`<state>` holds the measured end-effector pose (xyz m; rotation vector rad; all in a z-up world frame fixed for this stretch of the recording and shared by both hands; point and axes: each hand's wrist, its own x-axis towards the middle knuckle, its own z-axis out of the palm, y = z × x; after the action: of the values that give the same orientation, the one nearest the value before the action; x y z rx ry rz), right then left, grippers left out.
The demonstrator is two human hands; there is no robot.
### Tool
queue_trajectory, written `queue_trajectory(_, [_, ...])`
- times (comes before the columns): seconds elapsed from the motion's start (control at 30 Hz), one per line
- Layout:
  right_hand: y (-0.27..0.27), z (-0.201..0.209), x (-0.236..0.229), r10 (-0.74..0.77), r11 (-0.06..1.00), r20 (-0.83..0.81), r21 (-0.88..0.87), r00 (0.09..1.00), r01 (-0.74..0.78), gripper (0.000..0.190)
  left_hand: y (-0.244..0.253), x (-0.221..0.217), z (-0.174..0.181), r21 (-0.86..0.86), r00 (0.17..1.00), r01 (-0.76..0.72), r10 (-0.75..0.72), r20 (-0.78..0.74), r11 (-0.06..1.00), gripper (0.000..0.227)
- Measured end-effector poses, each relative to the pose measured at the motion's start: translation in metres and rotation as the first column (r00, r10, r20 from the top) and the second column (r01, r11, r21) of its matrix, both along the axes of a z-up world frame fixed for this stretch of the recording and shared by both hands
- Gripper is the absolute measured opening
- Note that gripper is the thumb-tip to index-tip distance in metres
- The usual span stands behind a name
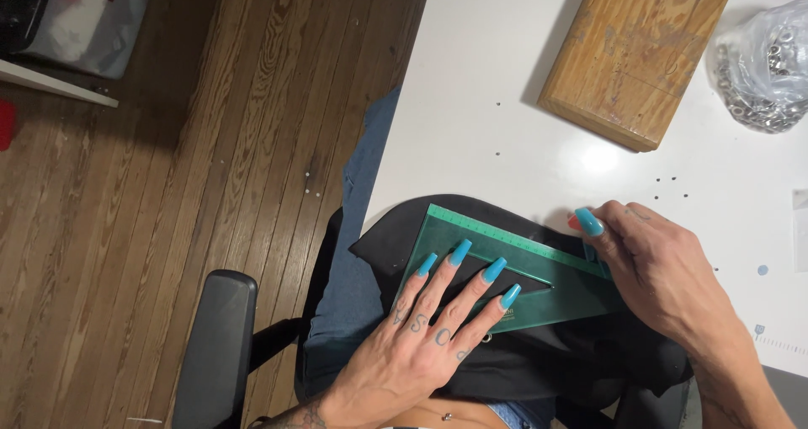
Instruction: Punching holes into a black fabric garment using a rotary hole punch tool and a triangle ruler for alignment
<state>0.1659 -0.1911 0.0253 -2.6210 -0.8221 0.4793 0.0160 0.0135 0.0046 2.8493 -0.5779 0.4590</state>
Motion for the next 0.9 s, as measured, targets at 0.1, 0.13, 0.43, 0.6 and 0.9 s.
queue_trajectory(0.1, [0.000, -0.001, -0.001, 0.053, 0.999, 0.038, 0.001, 0.998, -0.053, 0.014, 0.000, 0.000, 0.001, 0.012, 1.000, -0.005, 0.005, 0.002, 1.000, 0.033])
queue_trajectory(0.13, [0.000, -0.001, 0.000, 0.053, 0.999, 0.038, 0.001, 0.998, -0.053, 0.014, 0.000, 0.000, 0.000, 0.012, 1.000, -0.006, 0.005, 0.002, 1.000, 0.033])
queue_trajectory(0.43, [0.005, 0.008, 0.001, 0.043, 0.999, -0.019, 0.027, 0.999, -0.043, 0.022, -0.001, 0.000, 0.001, 0.032, 1.000, -0.017, 0.016, 0.011, 0.999, 0.034])
queue_trajectory(0.6, [0.023, 0.011, -0.003, 0.316, 0.942, 0.119, 0.077, 0.941, -0.326, 0.025, 0.000, -0.003, 0.001, -0.014, 1.000, -0.002, 0.001, -0.030, 1.000, 0.031])
queue_trajectory(0.9, [0.038, 0.006, 0.002, 0.448, 0.894, 0.124, -0.063, 0.885, -0.444, 0.016, 0.002, -0.006, -0.002, 0.000, 1.000, -0.001, 0.001, -0.009, 1.000, 0.033])
